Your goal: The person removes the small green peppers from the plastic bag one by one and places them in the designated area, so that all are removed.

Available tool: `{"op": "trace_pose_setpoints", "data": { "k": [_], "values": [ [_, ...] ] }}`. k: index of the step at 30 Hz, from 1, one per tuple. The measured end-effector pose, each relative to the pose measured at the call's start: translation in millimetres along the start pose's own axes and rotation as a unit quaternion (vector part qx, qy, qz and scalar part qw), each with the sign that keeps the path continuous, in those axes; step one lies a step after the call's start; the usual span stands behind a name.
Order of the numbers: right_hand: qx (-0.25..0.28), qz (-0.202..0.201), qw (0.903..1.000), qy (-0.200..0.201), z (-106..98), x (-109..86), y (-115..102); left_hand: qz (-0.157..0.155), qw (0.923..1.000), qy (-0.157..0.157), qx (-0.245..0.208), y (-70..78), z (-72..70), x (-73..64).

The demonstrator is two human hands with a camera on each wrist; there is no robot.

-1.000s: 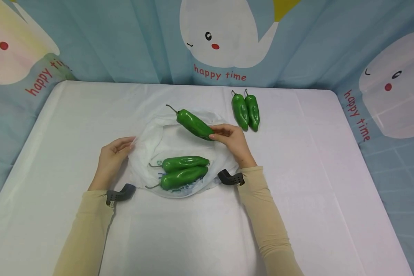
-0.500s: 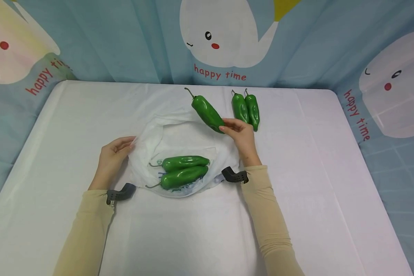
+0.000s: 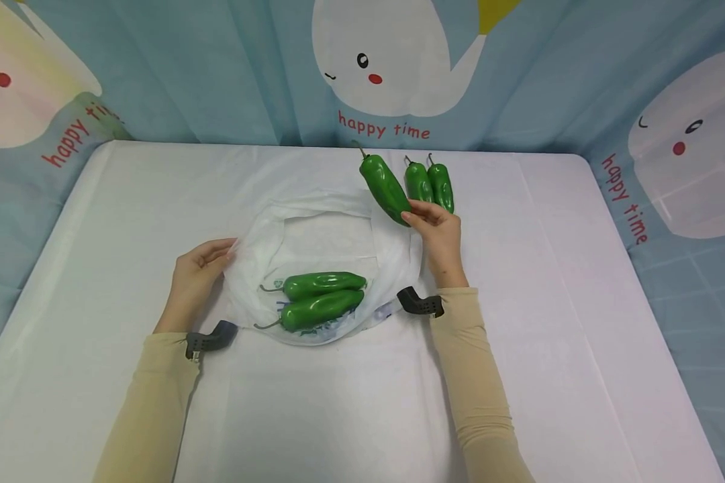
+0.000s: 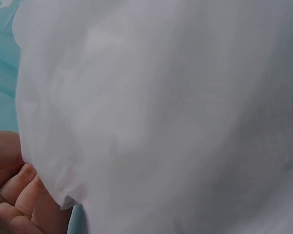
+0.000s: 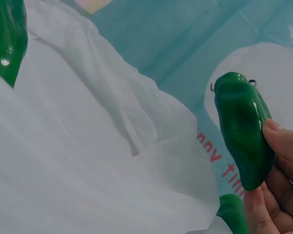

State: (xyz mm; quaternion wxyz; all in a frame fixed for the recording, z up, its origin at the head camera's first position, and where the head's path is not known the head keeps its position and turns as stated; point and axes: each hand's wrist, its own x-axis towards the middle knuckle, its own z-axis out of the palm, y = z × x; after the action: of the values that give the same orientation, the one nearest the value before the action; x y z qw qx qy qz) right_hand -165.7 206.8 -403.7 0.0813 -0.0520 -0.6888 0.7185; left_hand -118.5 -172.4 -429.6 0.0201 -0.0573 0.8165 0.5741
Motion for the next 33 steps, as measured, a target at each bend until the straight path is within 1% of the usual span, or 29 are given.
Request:
{"op": "trace_pose_setpoints", "data": {
  "k": [6, 12, 18, 21, 30, 33],
  "values": [
    [0.016, 0.005, 0.9996, 0.024, -5.7, 3.2, -0.8, 0.007, 1.0000, 0.005, 0.000, -0.1, -0.1, 0.3],
    [0.025, 0.007, 0.9983, 0.052, -10.5, 6.0, -1.3, 0.003, 1.0000, 0.005, 0.001, -1.1, 0.1, 1.0],
    [0.026, 0.012, 0.9972, 0.069, -16.7, 6.3, -2.1, 0.001, 1.0000, 0.005, 0.006, -0.1, 0.3, 0.4],
    [0.036, 0.015, 0.9962, 0.078, -20.9, 6.7, -2.7, 0.001, 1.0000, 0.006, 0.006, 0.8, 0.6, 0.0],
    [0.099, 0.021, 0.9877, 0.119, -33.2, 10.5, -4.8, 0.001, 0.9999, 0.008, 0.009, 0.8, 1.0, 0.9],
    [0.110, 0.024, 0.9848, 0.132, -37.5, 11.4, -5.4, 0.001, 0.9999, 0.010, 0.011, 0.6, 1.1, 1.0]
  ]
}}
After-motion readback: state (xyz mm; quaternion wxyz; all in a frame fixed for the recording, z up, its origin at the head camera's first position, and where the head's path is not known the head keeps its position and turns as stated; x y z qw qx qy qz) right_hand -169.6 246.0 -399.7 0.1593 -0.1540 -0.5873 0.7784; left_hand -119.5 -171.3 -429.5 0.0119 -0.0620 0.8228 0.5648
